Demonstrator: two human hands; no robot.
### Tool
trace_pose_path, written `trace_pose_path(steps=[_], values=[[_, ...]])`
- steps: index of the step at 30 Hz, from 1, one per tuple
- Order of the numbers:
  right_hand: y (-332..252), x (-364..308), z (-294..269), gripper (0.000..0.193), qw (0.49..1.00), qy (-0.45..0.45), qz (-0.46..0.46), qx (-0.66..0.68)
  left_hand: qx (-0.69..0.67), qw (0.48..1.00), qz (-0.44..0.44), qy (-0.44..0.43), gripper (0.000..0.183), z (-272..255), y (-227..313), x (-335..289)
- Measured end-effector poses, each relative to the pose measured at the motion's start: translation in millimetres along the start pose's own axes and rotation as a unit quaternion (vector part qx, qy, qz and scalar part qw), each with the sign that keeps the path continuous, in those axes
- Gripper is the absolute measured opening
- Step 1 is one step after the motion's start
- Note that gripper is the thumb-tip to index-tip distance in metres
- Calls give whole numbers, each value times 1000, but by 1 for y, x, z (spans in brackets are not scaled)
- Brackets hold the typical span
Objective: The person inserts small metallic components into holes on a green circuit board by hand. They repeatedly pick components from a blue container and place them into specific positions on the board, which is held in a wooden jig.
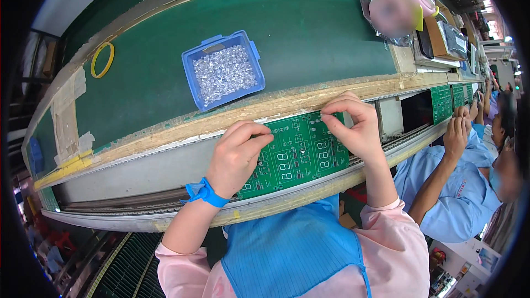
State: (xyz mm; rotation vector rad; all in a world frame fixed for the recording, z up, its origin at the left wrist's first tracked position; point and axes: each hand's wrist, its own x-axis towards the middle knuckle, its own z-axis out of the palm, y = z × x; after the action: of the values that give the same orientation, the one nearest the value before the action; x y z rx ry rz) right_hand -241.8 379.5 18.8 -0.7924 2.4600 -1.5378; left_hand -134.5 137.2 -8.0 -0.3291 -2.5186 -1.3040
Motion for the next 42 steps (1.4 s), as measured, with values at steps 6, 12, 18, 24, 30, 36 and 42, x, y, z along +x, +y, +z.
trace_pose_path(steps=[6,12,18,24,30,36,42], values=[[8,-7,-15,13,996,48,51,45,-27,997,-58,31,19,-2,2,-1],[0,-11,-8,11,1000,14,26,3,-27,997,-67,37,18,-3,1,0],[-6,-11,4,10,999,-7,-29,21,-18,999,-19,33,16,-4,-3,2],[-12,-17,10,13,991,-12,12,130,-41,998,-42,37,16,-2,-2,1],[-28,-15,16,17,978,-32,-7,208,-45,996,-71,42,13,-2,-1,1],[-39,-13,18,19,978,-42,-36,202,-46,996,-65,47,13,-1,-2,-1],[-48,-9,16,19,982,-52,-97,154,-60,996,-61,35,12,0,-1,-1]])
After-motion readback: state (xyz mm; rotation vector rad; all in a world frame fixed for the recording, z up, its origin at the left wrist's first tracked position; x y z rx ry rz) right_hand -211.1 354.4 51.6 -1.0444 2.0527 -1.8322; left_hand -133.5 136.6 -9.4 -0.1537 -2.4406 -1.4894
